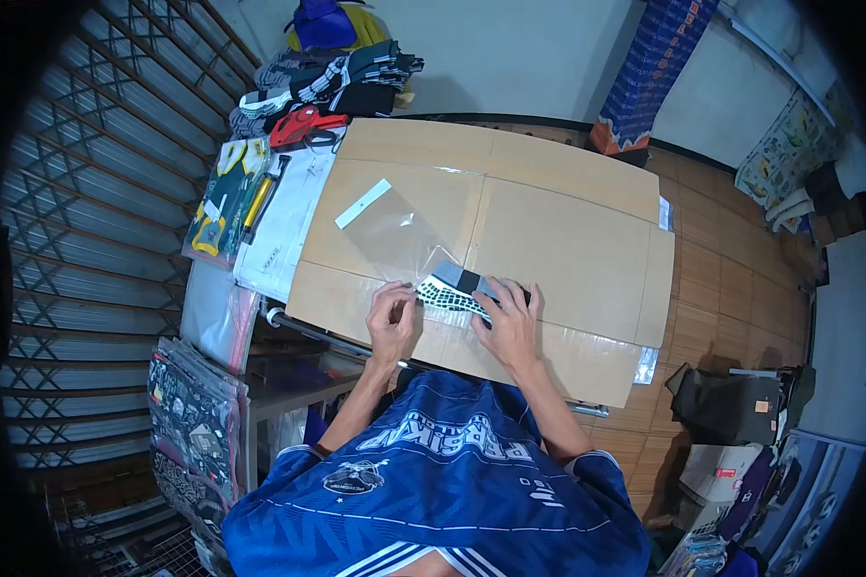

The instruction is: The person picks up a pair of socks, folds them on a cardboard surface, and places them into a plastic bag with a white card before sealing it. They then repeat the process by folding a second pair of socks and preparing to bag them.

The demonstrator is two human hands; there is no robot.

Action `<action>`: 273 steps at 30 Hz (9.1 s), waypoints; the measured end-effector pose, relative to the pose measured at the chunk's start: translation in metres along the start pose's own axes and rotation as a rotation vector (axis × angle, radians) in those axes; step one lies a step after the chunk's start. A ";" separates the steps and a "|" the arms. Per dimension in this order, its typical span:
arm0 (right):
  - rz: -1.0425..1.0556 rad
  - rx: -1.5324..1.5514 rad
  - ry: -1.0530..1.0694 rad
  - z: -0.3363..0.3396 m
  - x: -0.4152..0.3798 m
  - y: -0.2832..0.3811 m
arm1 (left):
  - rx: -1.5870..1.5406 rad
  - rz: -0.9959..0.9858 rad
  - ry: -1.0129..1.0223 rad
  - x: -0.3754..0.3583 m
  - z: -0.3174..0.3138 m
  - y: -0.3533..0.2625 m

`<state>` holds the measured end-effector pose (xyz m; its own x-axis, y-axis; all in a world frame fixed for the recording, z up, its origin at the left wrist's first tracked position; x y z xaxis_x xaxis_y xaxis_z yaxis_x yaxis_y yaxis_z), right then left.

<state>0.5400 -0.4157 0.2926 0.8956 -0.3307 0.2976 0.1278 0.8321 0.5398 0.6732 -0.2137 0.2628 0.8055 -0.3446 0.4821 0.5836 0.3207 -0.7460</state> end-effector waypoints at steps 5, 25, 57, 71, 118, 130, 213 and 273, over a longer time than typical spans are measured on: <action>0.017 -0.030 -0.089 -0.018 -0.005 0.011 | 0.099 -0.016 -0.008 -0.003 0.000 -0.001; -0.026 0.118 -0.028 -0.011 -0.018 0.027 | 0.399 0.232 0.052 -0.012 0.008 0.002; 0.030 0.104 -0.032 -0.039 -0.004 0.029 | 0.363 0.209 0.079 -0.009 0.016 0.008; 0.129 0.114 0.024 -0.059 0.029 0.049 | 0.358 0.229 0.054 -0.008 0.015 0.009; -0.334 0.244 0.318 -0.064 0.127 0.009 | 0.305 0.385 0.024 0.005 0.010 -0.002; -0.340 0.310 0.293 -0.071 0.120 -0.006 | 0.306 0.383 -0.003 0.005 0.006 -0.003; -0.161 0.637 0.340 -0.046 0.096 -0.021 | -0.413 0.724 0.146 -0.003 0.030 0.049; -0.232 1.104 -0.009 0.075 0.091 0.024 | -0.643 0.373 0.339 0.075 0.024 -0.083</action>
<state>0.5927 -0.4592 0.3920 0.8956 -0.4328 0.1030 -0.1603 -0.0979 0.9822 0.6882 -0.2450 0.3717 0.8004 -0.5963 0.0617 0.0275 -0.0662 -0.9974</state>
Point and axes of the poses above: each hand's wrist, its own x-axis towards the middle knuckle, its own z-axis out of the back of the hand, y = z × x, the point moved 1 cm from there along x, towards the middle knuckle, and after that the axes turned 5 degrees about x, right-handed, at the moved point
